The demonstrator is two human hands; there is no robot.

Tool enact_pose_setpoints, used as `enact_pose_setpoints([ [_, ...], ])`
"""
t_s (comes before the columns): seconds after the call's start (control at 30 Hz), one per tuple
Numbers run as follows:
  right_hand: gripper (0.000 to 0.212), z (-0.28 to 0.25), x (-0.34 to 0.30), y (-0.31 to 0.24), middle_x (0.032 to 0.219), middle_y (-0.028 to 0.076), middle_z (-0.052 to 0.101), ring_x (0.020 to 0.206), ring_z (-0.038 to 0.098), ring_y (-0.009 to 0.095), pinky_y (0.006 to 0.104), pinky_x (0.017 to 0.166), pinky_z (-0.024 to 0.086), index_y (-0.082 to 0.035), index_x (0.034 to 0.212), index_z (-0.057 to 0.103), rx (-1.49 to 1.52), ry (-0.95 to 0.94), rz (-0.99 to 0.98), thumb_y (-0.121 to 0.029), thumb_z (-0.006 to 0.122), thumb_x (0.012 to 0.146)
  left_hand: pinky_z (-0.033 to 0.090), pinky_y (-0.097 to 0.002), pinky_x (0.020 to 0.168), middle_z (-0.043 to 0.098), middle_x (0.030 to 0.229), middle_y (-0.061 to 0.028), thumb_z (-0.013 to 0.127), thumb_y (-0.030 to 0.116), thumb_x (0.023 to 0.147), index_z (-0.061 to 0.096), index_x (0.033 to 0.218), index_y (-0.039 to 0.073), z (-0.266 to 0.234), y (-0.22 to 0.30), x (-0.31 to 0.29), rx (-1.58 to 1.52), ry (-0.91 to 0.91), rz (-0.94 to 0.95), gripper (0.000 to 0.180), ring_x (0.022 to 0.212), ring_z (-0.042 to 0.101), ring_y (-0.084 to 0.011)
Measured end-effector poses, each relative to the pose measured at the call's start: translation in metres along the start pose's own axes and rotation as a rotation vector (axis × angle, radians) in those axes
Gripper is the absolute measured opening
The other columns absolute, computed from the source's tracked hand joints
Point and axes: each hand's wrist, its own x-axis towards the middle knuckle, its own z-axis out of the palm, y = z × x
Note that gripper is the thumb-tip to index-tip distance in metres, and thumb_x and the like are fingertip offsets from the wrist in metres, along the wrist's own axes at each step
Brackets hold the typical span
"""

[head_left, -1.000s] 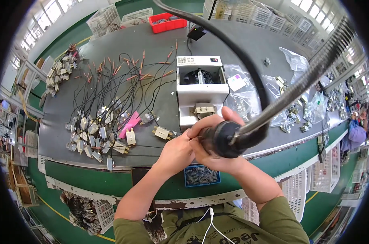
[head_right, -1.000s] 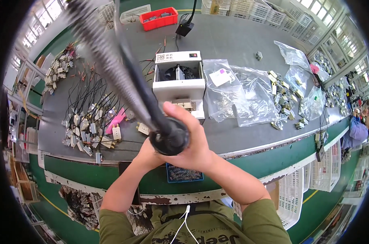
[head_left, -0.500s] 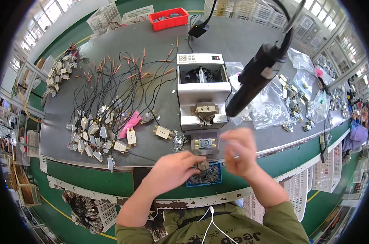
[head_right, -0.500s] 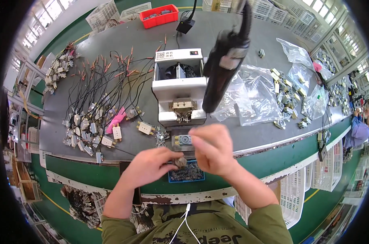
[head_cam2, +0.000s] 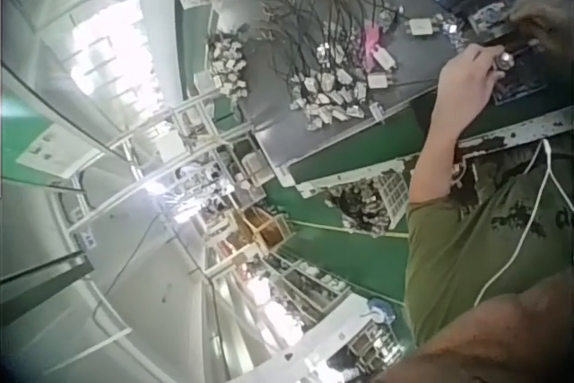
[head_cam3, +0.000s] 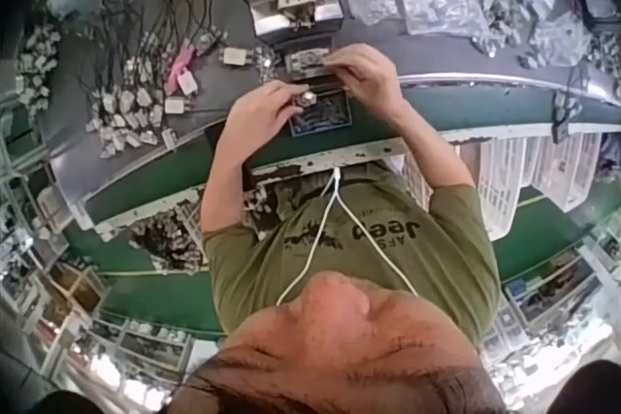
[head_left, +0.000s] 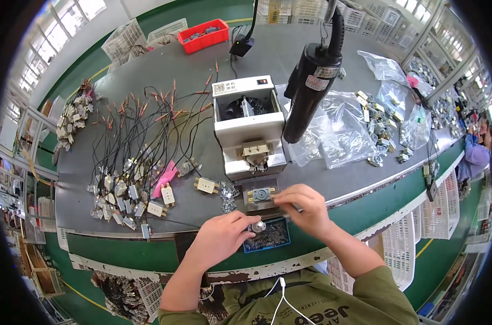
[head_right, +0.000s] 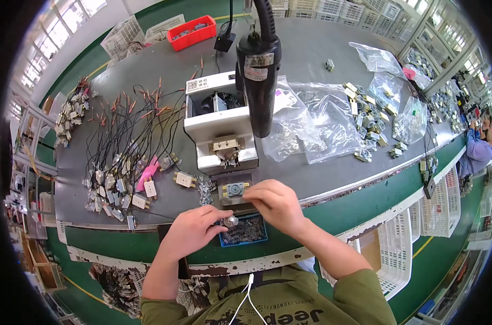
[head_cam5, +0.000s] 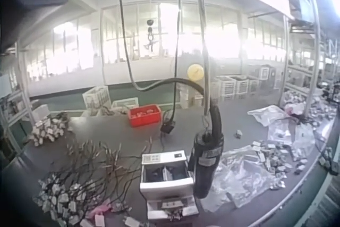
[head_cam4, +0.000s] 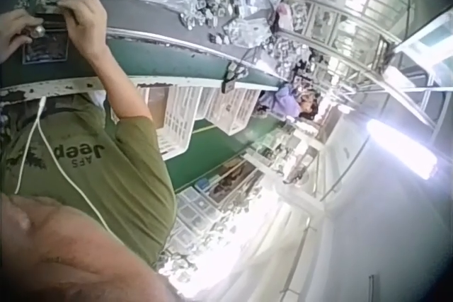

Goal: Assembling wire harnesses to circuit boards using a power assembly tool on a factory production line.

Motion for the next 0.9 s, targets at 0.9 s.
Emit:
enact_pose_setpoints([
  [0.9, 0.016, -0.011, -0.028, -0.009, 0.101, 0.005, 0.073, 0.087, 0.068, 0.026, 0.0345, 0.076, 0.056, -0.009, 0.095, 0.073, 0.111, -0.38, 0.104, -0.007, 0.079, 0.079, 0.053, -0.037, 0.067, 0.066, 0.094, -0.0069, 0.075, 0.019, 0.085, 0.069, 0.118, 0.012, 0.002, -0.022, 0.011, 0.101, 0.19, -0.135, 0.034, 0.075, 0.064, -0.0278],
])
